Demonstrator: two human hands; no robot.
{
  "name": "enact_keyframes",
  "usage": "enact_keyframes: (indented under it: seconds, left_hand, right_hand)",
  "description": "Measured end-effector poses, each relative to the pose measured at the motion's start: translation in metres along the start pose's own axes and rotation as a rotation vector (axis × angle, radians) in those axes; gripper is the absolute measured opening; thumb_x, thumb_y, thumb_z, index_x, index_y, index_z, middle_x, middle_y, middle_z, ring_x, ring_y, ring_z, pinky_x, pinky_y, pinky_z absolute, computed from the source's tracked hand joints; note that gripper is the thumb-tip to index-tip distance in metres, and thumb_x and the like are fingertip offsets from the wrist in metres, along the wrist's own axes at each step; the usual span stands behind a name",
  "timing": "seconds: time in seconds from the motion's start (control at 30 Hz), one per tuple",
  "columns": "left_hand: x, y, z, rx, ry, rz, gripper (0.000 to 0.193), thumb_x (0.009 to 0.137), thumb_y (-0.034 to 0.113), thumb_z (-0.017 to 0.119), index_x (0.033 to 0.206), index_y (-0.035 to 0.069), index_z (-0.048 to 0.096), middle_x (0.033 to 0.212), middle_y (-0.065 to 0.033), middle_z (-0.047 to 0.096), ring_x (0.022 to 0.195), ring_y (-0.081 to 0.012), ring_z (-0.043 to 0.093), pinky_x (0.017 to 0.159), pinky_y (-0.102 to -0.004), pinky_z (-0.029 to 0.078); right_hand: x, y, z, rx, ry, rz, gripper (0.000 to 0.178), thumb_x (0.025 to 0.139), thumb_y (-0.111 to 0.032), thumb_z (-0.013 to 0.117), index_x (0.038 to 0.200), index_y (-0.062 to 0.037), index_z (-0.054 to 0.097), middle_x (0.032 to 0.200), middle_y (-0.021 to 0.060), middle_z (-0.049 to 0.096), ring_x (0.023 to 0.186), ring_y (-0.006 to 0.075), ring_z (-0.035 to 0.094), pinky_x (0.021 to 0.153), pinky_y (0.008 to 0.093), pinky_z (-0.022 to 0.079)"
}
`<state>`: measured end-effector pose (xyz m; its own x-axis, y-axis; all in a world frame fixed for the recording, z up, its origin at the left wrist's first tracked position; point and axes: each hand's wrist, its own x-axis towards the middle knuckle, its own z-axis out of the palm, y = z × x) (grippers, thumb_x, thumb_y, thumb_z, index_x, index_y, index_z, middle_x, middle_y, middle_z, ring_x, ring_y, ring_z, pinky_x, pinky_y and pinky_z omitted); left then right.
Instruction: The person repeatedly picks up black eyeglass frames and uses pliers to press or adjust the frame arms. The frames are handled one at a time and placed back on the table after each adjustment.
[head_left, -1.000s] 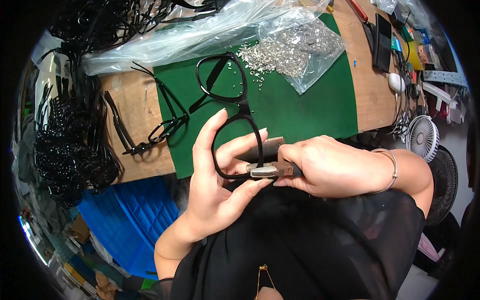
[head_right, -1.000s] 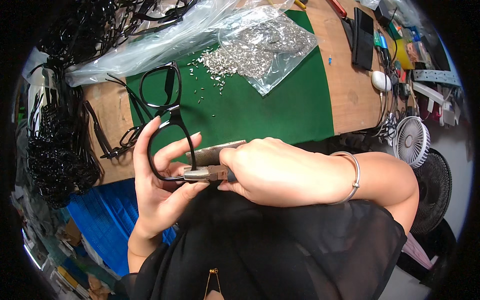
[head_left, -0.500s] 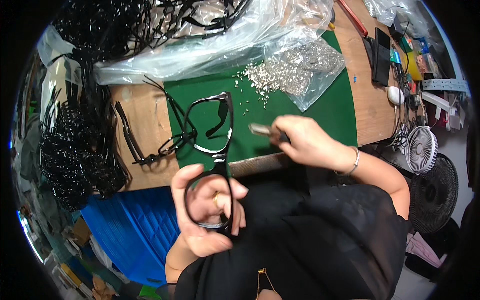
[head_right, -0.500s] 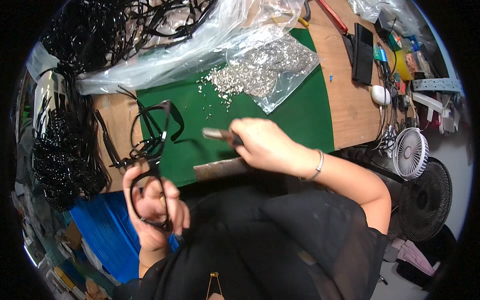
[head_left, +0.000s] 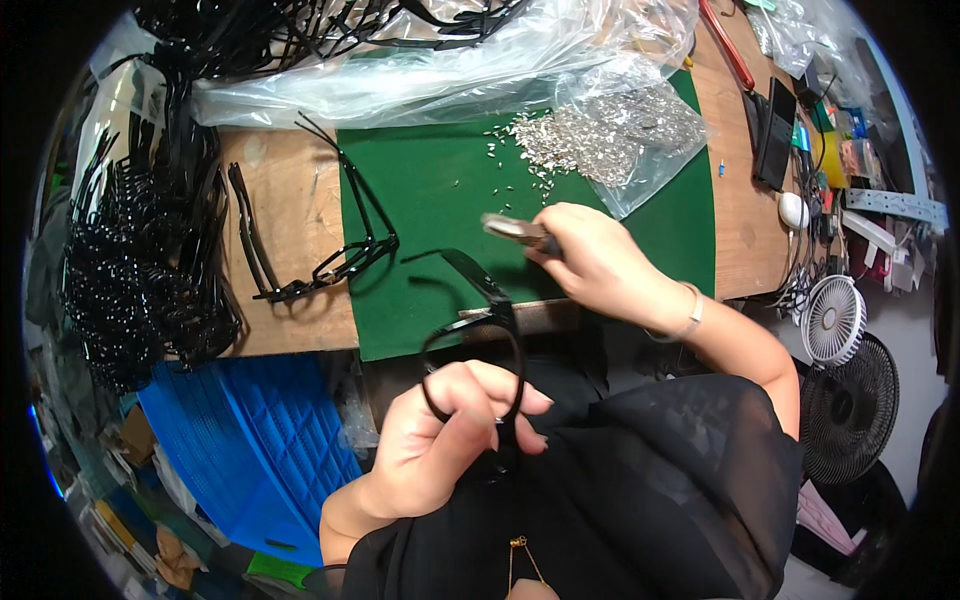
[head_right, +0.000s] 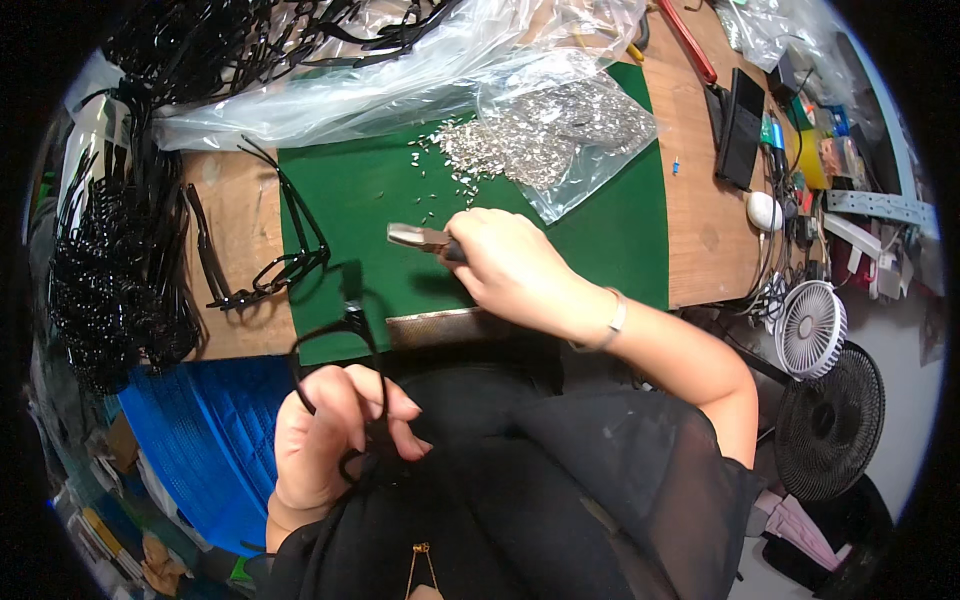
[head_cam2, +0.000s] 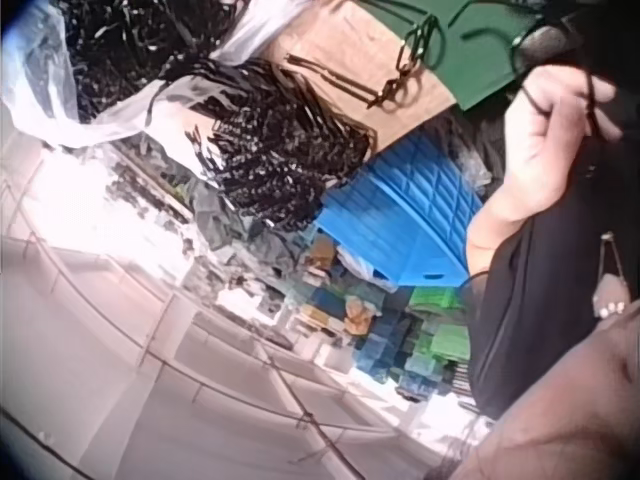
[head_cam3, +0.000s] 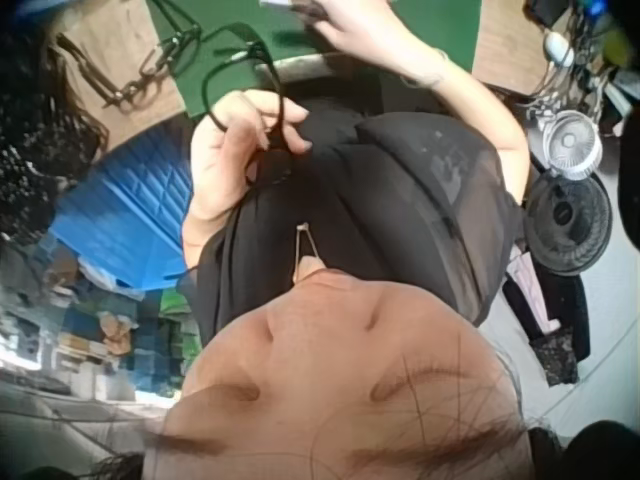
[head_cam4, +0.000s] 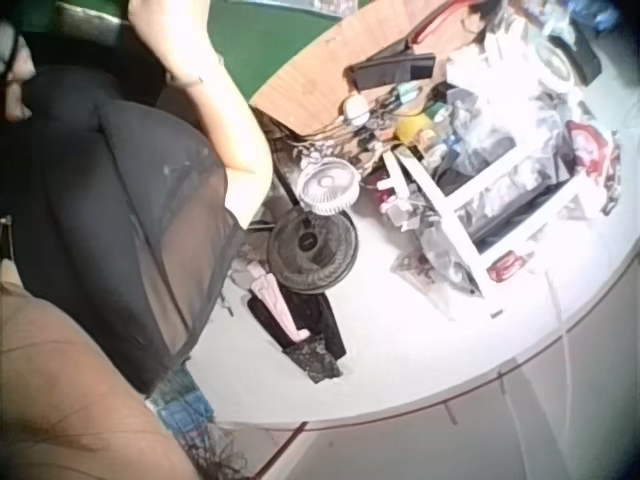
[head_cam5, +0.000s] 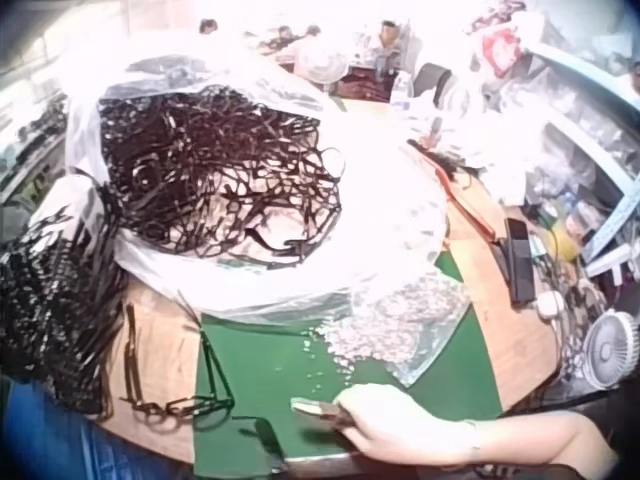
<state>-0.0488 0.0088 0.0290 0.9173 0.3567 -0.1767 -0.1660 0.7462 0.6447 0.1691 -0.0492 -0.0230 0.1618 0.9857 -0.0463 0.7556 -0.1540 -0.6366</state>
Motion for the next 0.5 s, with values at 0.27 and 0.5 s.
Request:
enact_keyframes:
  seconds: [0.27, 0.5]
  left_hand:
    - [0.022, -0.024, 0.03, 0.372, 0.16, 0.094, 0.049, 0.082, -0.009, 0.049, 0.124, -0.006, 0.025, 0.101, -0.0144, 0.051, 0.081, -0.0121, 0.055, 0.072, -0.0237, 0.05]
    - [0.025, -0.041, 0.033, 0.618, 0.245, 0.22, 0.05, 0.079, -0.009, 0.053, 0.122, -0.006, 0.028, 0.099, -0.0146, 0.052, 0.079, -0.0147, 0.059, 0.071, -0.0257, 0.051]
  right_hand:
    - [-0.036, -0.064, -0.029, 0.989, 0.118, 0.256, 0.01, 0.084, -0.007, 0.057, 0.085, -0.0012, 0.049, 0.071, -0.0005, 0.049, 0.063, 0.0026, 0.045, 0.053, 0.018, 0.039]
    - [-0.036, -0.068, -0.016, 1.268, 0.202, 0.33, 0.015, 0.085, -0.009, 0.056, 0.093, -0.0031, 0.045, 0.08, 0.0012, 0.049, 0.069, 0.0049, 0.048, 0.057, 0.0197, 0.042]
